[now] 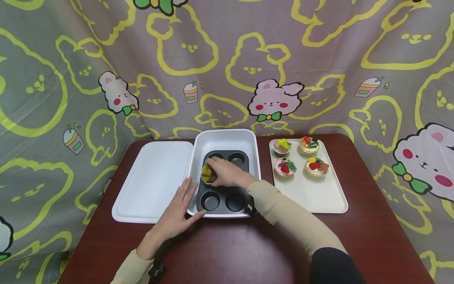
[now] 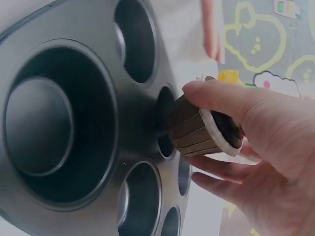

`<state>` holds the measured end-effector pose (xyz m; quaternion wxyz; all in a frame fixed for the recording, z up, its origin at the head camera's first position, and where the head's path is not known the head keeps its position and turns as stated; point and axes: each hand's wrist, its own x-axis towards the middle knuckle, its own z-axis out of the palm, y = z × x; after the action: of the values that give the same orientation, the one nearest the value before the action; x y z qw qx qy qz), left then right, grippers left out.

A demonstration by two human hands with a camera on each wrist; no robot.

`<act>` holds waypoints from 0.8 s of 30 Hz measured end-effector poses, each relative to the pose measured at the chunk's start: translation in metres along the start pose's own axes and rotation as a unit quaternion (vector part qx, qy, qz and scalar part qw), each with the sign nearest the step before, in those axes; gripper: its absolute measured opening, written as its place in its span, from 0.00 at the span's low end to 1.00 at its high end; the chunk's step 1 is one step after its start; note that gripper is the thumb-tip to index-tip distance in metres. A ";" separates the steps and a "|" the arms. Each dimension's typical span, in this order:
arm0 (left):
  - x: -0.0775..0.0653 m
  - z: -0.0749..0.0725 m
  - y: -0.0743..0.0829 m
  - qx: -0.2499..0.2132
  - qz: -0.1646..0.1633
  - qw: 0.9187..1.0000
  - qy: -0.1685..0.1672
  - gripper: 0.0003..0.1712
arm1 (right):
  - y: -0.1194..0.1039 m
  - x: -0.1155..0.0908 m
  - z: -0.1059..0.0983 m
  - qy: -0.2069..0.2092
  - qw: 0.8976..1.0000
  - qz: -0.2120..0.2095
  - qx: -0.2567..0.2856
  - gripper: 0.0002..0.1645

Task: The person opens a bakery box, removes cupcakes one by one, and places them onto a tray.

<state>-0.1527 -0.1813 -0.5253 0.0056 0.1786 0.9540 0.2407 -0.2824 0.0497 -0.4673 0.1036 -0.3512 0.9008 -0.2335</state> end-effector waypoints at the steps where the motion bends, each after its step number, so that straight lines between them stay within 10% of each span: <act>1: 0.000 0.000 0.000 0.000 0.001 1.000 0.001 0.58 | 0.001 -0.001 -0.002 0.007 1.000 -0.003 0.015 0.43; 10: 0.000 -0.001 0.001 -0.004 -0.004 1.000 -0.002 0.58 | 0.020 -0.021 -0.021 0.058 0.986 0.012 0.155 0.46; 24: -0.001 0.002 0.000 -0.001 -0.002 1.000 0.010 0.59 | 0.050 -0.070 -0.033 0.159 0.913 0.122 0.356 0.42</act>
<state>-0.1515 -0.1809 -0.5273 -0.0029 0.1745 0.9540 0.2436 -0.2721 0.1408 -0.4618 0.1046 -0.1367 0.7985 -0.5769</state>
